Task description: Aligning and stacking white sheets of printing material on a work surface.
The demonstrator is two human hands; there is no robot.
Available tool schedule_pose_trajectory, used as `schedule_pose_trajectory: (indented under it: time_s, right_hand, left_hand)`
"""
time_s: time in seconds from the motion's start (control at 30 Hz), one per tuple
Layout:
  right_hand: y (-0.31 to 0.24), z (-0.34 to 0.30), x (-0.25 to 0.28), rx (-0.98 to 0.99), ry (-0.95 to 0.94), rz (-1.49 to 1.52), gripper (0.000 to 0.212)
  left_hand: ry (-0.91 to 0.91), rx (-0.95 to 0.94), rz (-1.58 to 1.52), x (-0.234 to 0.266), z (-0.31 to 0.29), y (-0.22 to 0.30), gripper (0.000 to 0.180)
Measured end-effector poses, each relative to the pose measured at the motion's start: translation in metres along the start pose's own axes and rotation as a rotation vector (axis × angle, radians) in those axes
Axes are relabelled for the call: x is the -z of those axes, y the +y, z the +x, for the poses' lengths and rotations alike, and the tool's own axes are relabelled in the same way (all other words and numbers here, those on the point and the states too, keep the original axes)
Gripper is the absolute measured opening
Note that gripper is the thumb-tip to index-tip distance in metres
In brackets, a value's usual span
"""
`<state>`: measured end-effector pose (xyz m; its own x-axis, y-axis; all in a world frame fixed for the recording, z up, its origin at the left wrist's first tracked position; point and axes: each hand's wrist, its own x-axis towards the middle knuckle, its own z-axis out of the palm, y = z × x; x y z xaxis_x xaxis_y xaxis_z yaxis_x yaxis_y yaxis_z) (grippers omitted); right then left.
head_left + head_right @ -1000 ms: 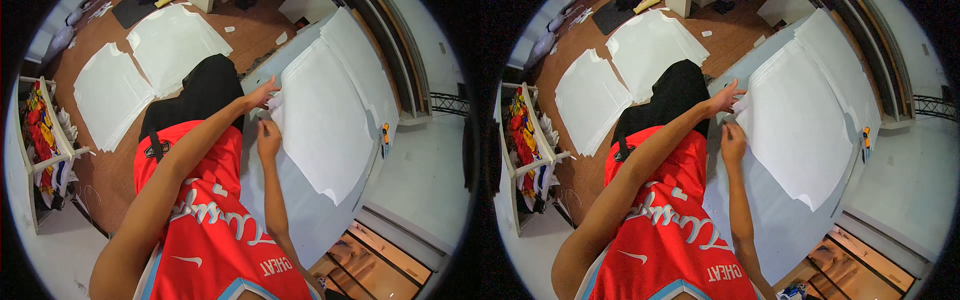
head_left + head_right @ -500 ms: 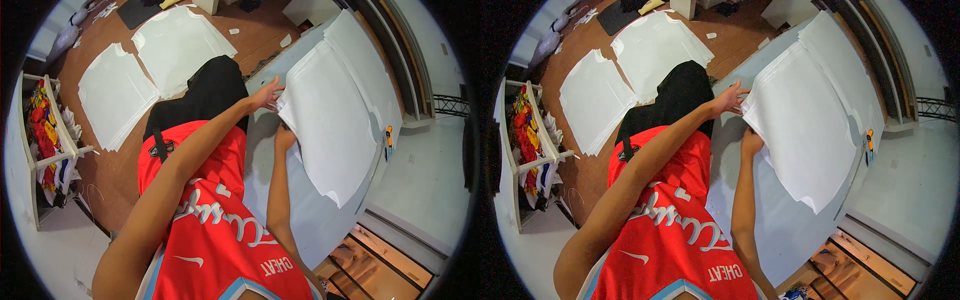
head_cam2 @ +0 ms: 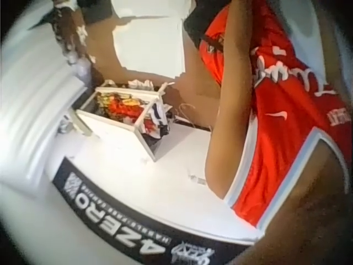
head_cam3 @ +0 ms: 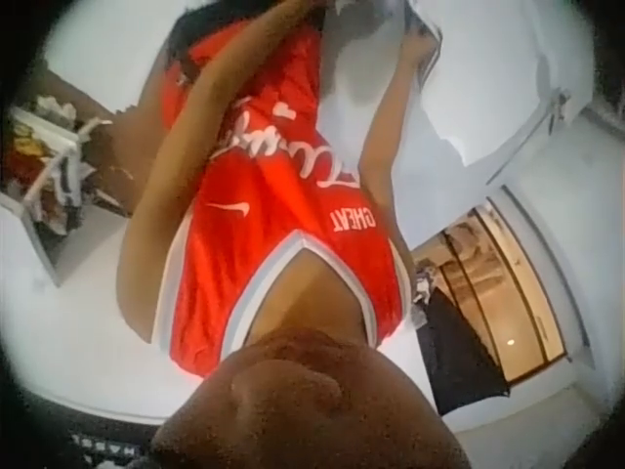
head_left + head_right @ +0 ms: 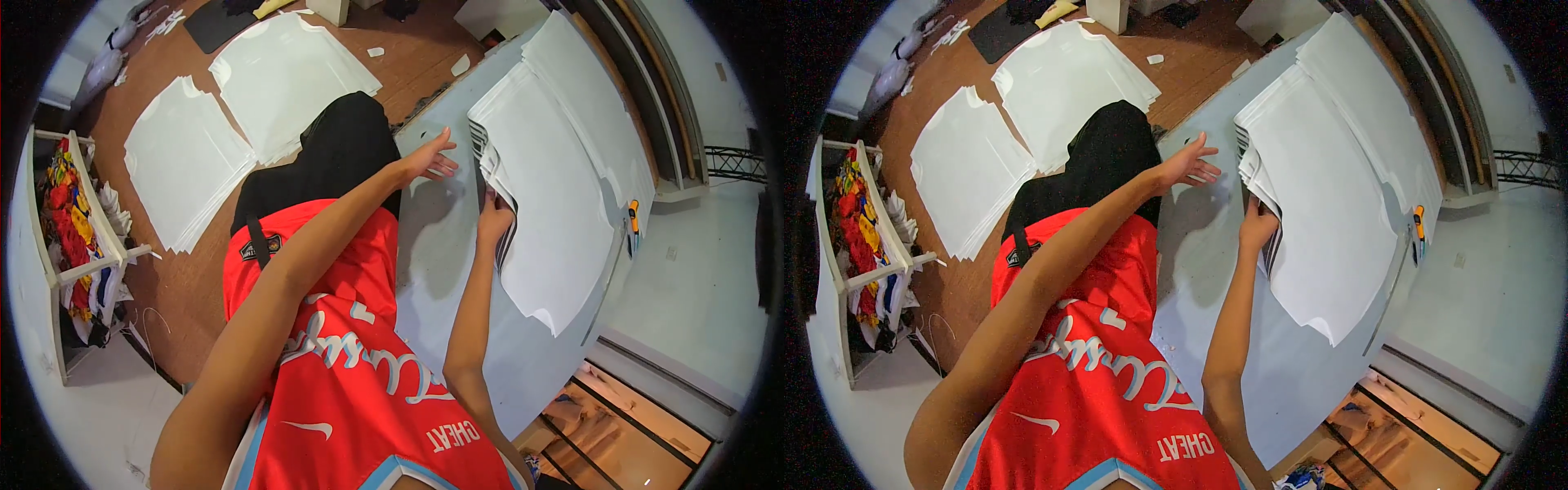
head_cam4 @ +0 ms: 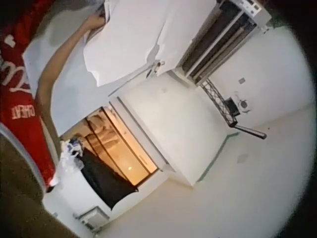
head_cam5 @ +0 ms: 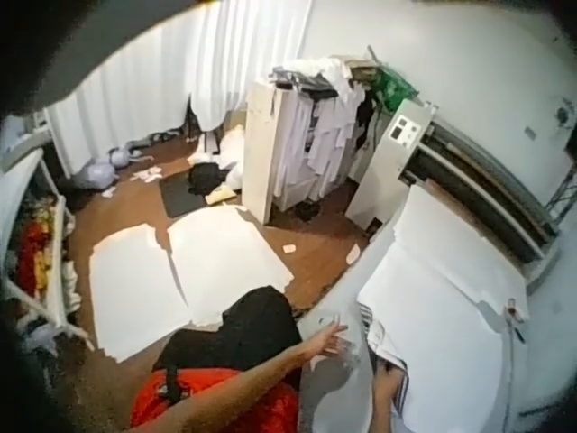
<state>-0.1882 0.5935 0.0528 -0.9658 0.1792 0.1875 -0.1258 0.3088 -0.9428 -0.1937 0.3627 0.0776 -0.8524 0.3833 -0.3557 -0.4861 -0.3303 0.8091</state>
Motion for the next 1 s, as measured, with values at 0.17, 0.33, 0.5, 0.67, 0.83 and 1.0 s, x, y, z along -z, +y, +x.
schedule_pose_trajectory:
  time_s: [0.17, 0.33, 0.5, 0.67, 0.83, 1.0]
  right_hand:
    - [-0.022, -0.003, 0.010, -0.001, 0.025, -0.182, 0.025]
    - [-0.040, -0.058, -0.014, -0.163, -0.203, 0.104, 0.023]
    - [-0.051, -0.116, -0.033, -0.153, -0.156, -0.074, 0.015]
    - [-0.039, -0.135, -0.011, -0.034, 0.057, -0.252, 0.020]
    - [-0.025, -0.148, 0.005, -0.082, 0.120, -0.441, 0.032]
    - [-0.021, -0.150, 0.005, 0.056, 0.134, -0.701, 0.056]
  left_hand:
    - [0.047, 0.026, -0.086, -0.001, 0.001, -0.008, 0.100]
    - [0.184, 0.179, -0.101, 0.020, 0.015, -0.029, 0.090]
    - [0.306, 0.080, 0.099, 0.036, 0.026, -0.049, 0.056]
    - [0.291, 0.045, 0.171, 0.011, 0.019, -0.037, 0.042]
    - [0.412, -0.027, 0.363, 0.009, 0.025, -0.047, 0.060]
    - [0.406, -0.045, 0.567, 0.028, 0.038, -0.064, 0.056]
